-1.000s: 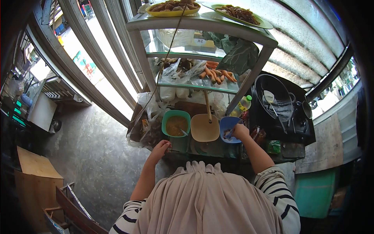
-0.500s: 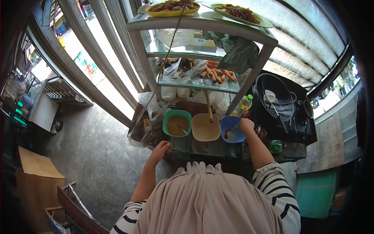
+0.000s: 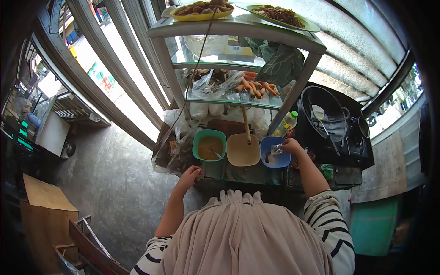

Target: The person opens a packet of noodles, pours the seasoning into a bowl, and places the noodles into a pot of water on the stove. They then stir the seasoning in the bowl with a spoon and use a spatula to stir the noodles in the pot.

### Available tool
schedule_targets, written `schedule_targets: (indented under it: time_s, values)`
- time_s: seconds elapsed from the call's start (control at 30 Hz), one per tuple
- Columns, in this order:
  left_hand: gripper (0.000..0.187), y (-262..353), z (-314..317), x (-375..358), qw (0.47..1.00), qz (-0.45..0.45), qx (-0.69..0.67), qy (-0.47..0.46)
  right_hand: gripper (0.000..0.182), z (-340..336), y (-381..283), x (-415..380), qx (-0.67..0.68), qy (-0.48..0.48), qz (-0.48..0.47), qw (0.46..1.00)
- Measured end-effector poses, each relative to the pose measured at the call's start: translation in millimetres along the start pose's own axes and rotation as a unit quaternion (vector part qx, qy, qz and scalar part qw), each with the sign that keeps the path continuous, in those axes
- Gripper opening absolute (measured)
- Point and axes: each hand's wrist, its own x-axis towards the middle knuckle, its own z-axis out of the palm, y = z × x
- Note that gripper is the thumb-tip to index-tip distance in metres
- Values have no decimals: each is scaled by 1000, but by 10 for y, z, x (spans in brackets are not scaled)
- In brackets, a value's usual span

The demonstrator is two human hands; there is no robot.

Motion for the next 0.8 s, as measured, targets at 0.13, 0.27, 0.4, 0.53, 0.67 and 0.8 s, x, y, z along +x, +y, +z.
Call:
schedule_targets:
  time_s: [0.13, 0.27, 0.4, 0.53, 0.67, 0.8]
  values:
    - [21, -12, -2, 17, 1000, 7, -9, -4, 28, -76, 83, -104, 194, -11, 83, 977]
    - [21, -8, 20, 50, 1000, 4, -4, -9, 25, -89, 184, -227, 252, 29, 13, 967]
    - [22, 48, 76, 72, 1000, 11, -2, -16, 20, -123, 182, -221, 207, 14, 32, 978]
    - [23, 88, 84, 99, 999, 22, -2, -27, 20, -13, 258, -145, 226, 63, 18, 972]
    - [23, 107, 84, 94, 999, 28, -9, -25, 17, 47, 274, -145, 195, 113, -79, 971]
    - [22, 61, 52, 85, 1000, 23, -5, -19, 6, -14, 12, -359, 149, 119, -61, 980]
